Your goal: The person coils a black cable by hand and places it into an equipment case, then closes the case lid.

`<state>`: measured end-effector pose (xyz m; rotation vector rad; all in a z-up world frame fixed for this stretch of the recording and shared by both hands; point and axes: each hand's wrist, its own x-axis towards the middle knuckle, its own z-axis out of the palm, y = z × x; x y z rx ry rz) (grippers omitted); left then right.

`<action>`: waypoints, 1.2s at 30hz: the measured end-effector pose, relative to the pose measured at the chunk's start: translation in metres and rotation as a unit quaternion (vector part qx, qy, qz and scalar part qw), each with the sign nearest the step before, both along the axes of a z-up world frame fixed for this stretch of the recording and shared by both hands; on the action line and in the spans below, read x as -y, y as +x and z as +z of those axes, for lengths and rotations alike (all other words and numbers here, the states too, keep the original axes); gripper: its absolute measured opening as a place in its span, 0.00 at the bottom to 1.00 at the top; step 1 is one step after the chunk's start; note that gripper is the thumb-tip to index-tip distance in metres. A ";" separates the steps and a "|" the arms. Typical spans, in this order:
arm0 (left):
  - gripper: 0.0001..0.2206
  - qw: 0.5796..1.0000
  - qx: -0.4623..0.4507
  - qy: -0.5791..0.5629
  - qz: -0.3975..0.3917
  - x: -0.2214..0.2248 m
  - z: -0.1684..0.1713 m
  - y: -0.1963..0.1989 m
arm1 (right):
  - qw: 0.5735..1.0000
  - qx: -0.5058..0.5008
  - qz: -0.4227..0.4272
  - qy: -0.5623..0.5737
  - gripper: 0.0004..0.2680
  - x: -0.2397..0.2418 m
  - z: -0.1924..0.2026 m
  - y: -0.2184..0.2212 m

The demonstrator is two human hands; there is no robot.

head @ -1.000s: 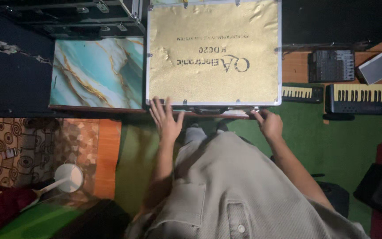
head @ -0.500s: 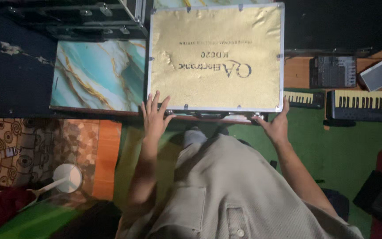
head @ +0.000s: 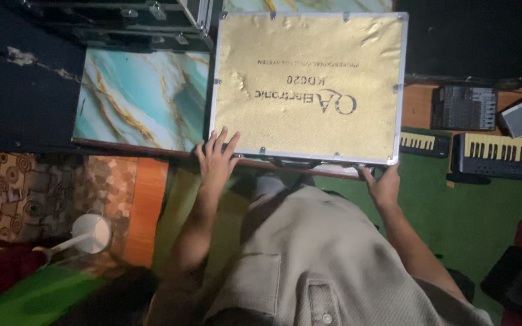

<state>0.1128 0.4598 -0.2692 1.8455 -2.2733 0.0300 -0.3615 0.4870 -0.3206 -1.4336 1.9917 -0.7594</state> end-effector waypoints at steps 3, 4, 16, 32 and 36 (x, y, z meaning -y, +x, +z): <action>0.36 0.999 0.035 0.004 0.010 0.000 -0.003 0.001 | 1.000 -0.029 -0.001 0.003 0.34 0.000 0.010 0.005; 0.37 1.000 0.016 0.001 0.011 0.000 -0.003 0.001 | 1.000 -0.016 -0.010 -0.011 0.33 0.003 0.012 0.009; 0.37 0.996 -0.056 0.051 0.054 -0.006 0.015 -0.013 | 0.997 -0.063 0.015 0.034 0.26 0.000 -0.003 -0.015; 0.28 0.843 -0.499 0.033 0.198 0.026 -0.010 -0.003 | 0.993 0.020 0.037 -0.111 0.29 0.027 0.037 0.008; 0.26 0.829 -0.529 0.005 0.184 0.027 -0.026 -0.002 | 0.982 0.079 0.030 -0.166 0.29 0.034 0.050 0.016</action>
